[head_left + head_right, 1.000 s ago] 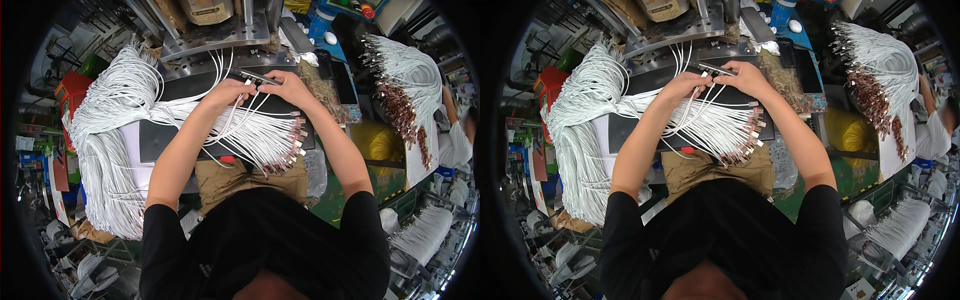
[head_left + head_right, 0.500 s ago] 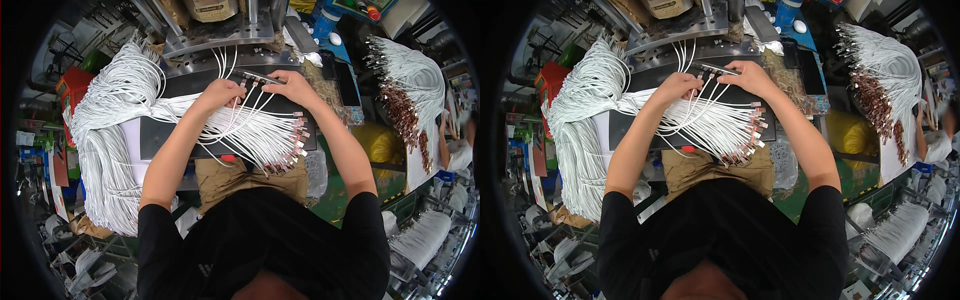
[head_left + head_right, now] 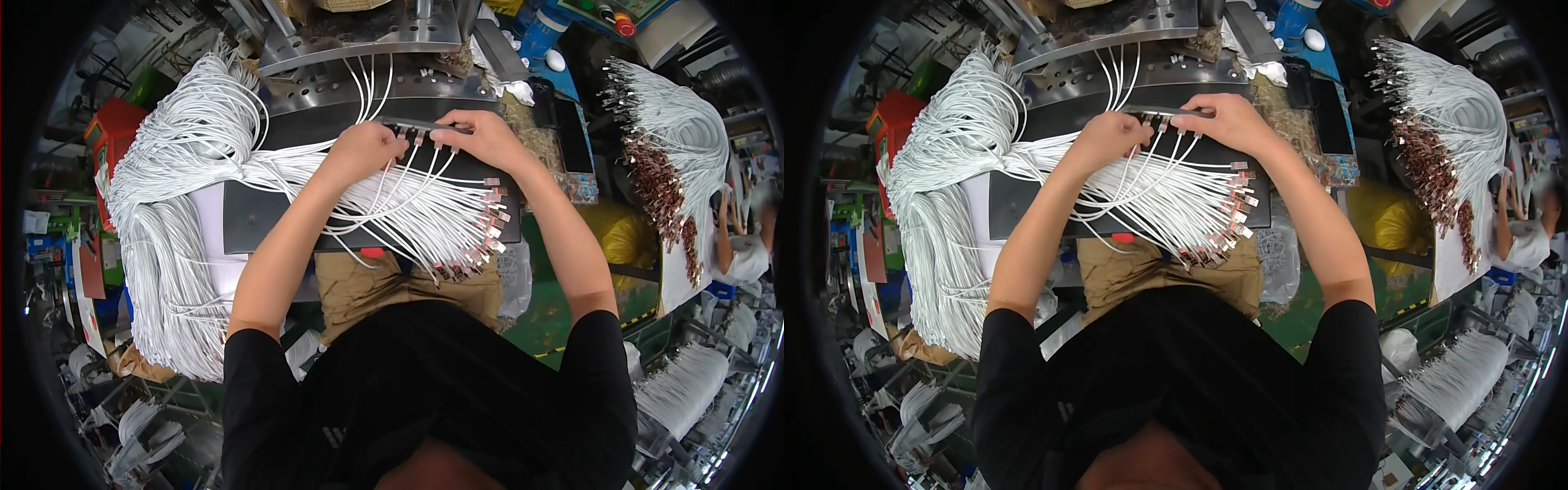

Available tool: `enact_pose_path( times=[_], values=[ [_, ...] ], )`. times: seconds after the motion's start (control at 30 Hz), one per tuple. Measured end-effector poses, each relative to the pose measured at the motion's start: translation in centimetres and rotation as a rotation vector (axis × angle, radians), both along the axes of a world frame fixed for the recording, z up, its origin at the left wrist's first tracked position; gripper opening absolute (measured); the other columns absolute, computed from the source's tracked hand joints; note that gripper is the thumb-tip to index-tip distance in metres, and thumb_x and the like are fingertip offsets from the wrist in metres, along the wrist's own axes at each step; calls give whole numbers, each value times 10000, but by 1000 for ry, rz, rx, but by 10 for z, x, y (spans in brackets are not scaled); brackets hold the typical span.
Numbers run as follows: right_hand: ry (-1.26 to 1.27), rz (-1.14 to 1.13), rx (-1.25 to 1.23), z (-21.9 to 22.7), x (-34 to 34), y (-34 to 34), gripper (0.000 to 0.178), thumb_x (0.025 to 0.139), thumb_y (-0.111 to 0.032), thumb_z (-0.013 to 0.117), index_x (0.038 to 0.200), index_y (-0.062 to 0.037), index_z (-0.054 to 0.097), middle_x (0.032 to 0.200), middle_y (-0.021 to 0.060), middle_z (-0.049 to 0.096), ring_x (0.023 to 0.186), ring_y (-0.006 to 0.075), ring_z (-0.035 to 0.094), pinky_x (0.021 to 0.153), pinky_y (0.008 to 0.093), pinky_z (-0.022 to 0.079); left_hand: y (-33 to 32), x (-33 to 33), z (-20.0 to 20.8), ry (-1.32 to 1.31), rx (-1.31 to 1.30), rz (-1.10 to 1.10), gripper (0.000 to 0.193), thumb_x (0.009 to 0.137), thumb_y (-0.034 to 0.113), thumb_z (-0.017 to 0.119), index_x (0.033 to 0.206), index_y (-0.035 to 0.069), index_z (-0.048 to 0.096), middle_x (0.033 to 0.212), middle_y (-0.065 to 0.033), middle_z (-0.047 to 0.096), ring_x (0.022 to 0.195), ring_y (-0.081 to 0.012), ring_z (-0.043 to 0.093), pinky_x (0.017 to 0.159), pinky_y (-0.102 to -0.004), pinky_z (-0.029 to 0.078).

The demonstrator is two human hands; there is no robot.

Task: Placing individual wires from a bundle into a slotted fixture for assembly.

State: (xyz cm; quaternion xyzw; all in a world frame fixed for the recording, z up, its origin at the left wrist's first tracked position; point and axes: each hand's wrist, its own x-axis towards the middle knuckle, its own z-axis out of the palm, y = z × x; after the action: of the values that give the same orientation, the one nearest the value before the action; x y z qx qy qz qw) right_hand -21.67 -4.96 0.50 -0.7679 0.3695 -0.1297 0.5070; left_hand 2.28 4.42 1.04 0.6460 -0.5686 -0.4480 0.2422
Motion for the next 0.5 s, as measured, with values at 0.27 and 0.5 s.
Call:
enact_pose_path(
  times=[0.27, 0.5],
  values=[
    [-219, -188, -1151, -31, 50, -68, 242, 880, -135, 657, 1101, -38, 685, 952, 154, 662, 1000, 368, 603, 839, 429, 494, -44, 28, 20, 460, -180, 546, 448, 942, 402, 642, 1102, -16, 663, 825, -49, 674, 698, -157, 596, 647, -286, 472],
    [-35, -426, -1073, -43, 141, -185, 242, 914, -295, 621, 953, -75, 716, 1085, 109, 685, 1025, 271, 630, 910, 407, 488, -40, 40, -9, 605, 38, 329, 510, 952, 418, 642, 1218, -15, 602, 788, 14, 580, 625, -75, 445, 567, -227, 360]
  ],
)
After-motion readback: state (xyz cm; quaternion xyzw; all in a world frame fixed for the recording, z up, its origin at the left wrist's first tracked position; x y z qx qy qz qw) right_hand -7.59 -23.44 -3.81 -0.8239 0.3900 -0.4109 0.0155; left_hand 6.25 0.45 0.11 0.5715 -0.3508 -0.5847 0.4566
